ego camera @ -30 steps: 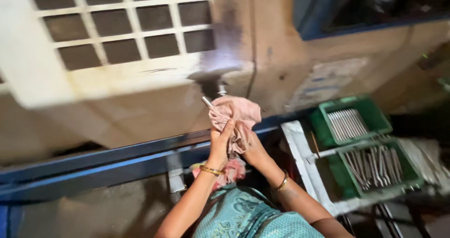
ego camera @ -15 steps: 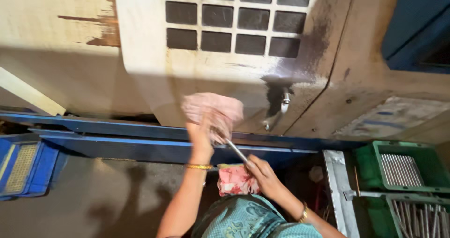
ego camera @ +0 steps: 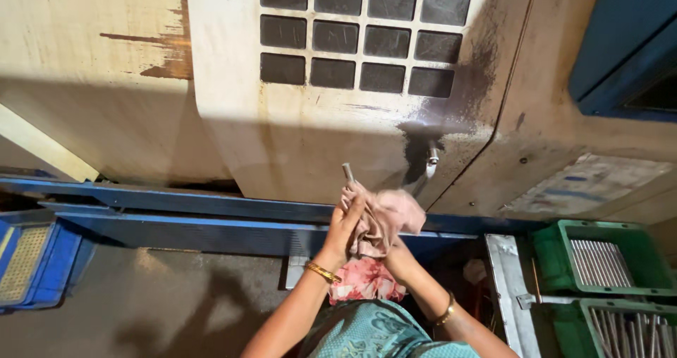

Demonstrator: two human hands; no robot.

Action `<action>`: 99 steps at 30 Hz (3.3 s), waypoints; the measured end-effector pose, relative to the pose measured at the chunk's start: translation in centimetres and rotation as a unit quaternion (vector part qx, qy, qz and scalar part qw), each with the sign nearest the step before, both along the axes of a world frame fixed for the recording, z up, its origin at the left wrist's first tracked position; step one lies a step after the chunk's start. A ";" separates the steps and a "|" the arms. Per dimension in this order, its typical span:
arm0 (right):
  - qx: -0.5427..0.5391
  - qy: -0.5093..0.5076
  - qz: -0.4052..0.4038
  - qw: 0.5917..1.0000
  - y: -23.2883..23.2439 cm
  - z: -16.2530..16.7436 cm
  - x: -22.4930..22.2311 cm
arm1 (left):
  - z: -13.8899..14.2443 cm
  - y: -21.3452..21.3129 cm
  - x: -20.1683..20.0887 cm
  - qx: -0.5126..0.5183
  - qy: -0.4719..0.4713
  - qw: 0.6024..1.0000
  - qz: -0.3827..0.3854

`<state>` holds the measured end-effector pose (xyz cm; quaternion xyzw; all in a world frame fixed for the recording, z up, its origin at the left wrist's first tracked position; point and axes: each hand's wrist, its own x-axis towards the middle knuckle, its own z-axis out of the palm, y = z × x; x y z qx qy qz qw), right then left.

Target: The person repeatedly picks up metal rods from a green bin, wipes each with a cloth, and rubs the rod against a white grid panel on a machine. After rubbing, the person opens the machine door, inserts the rod into a fixture, closes the door, and returns the rod to the bin. This cycle repeats for multiple rods.

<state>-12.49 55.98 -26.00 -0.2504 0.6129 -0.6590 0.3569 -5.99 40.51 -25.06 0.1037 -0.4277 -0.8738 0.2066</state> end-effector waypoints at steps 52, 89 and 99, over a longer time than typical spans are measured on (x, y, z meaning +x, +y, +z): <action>-0.115 0.093 -0.090 0.985 2.5 1.6 1.5 | 3.5 2.8 1.8 -0.265 0.044 0.961 0.066; -0.363 -0.051 -0.386 0.846 33.6 11.5 -15.6 | -3.5 21.9 -19.0 0.005 -0.110 0.968 -0.226; 0.100 0.037 -0.300 0.948 34.9 -7.8 -19.8 | -8.3 33.1 -25.6 0.099 -0.152 0.854 -0.488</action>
